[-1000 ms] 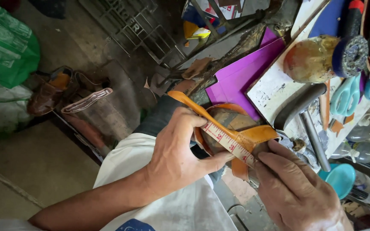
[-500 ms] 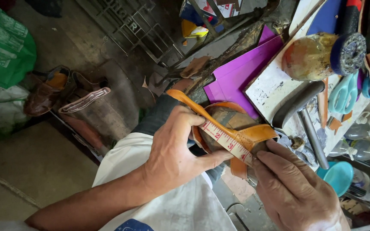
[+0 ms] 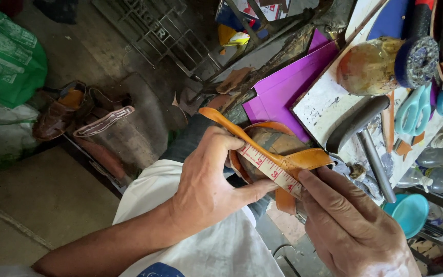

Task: The person hammers a leather strap onto a sandal sole using a hammer and a metal block. They then measure the strap with a tape measure and use a knife to trim the excess leather. Finally, they hammer the strap again to secure it.

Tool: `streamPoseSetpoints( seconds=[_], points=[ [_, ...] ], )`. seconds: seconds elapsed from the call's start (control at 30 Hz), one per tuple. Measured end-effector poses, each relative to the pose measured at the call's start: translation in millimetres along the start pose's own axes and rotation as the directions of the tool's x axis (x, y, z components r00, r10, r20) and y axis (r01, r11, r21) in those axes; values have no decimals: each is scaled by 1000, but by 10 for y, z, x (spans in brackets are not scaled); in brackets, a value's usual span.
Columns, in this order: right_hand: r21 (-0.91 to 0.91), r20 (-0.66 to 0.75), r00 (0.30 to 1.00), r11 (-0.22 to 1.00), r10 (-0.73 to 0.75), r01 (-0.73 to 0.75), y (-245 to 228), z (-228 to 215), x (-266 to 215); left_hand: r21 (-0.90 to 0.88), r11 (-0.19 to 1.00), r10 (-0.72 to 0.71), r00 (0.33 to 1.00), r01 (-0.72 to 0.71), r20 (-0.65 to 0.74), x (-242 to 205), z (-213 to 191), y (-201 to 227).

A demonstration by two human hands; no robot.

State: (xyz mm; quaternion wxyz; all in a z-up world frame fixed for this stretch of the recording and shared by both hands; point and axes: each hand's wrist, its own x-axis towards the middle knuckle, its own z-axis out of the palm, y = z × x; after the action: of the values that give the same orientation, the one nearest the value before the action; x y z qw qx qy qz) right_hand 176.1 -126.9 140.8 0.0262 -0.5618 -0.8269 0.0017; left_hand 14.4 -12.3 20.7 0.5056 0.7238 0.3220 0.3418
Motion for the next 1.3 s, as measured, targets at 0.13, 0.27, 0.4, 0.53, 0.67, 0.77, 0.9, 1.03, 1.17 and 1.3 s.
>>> streamPoseSetpoints(
  seconds=[0.13, 0.27, 0.4, 0.53, 0.67, 0.77, 0.9, 1.03, 1.17, 1.3],
  points=[
    [30, -43, 999, 1000, 12, -11, 12, 29, -5, 3, 1000, 3, 1000, -3, -7, -1, 4, -4],
    [55, -37, 999, 998, 27, -25, -7, 26, 4, 8, 1000, 2, 1000, -2, 1, -6, 5, -20],
    [71, -20, 995, 993, 100, -99, -43, 0, 22, 20, 1000, 1, 1000, -1, 14, -9, 1, -30],
    [95, -17, 986, 982, 164, -162, -77, 24, -18, 23, 1000, 7, 1000, -7, 18, -9, -4, -33],
    [92, -2, 997, 993, 79, -79, -40, 8, -7, 31, 999, -13, 1000, 13, 21, -6, 0, -25],
    [110, -3, 989, 983, 149, -148, -75, -14, 24, 32, 999, -4, 1000, 3, 22, -5, -3, -27],
    [84, 26, 997, 993, 77, -79, -31, -7, 5, 52, 998, -36, 999, 34, 33, 2, -10, 0],
    [113, 34, 994, 988, 102, -105, -36, -13, -18, 66, 997, -49, 998, 46, 46, -6, -10, -7],
    [87, 4, 998, 995, 57, -57, -18, -1, -13, 65, 997, -54, 997, 51, 48, -4, -9, -8],
    [102, 27, 993, 988, 115, -117, -30, -21, 1, 63, 996, -59, 997, 55, 54, -2, -4, -19]
  ],
)
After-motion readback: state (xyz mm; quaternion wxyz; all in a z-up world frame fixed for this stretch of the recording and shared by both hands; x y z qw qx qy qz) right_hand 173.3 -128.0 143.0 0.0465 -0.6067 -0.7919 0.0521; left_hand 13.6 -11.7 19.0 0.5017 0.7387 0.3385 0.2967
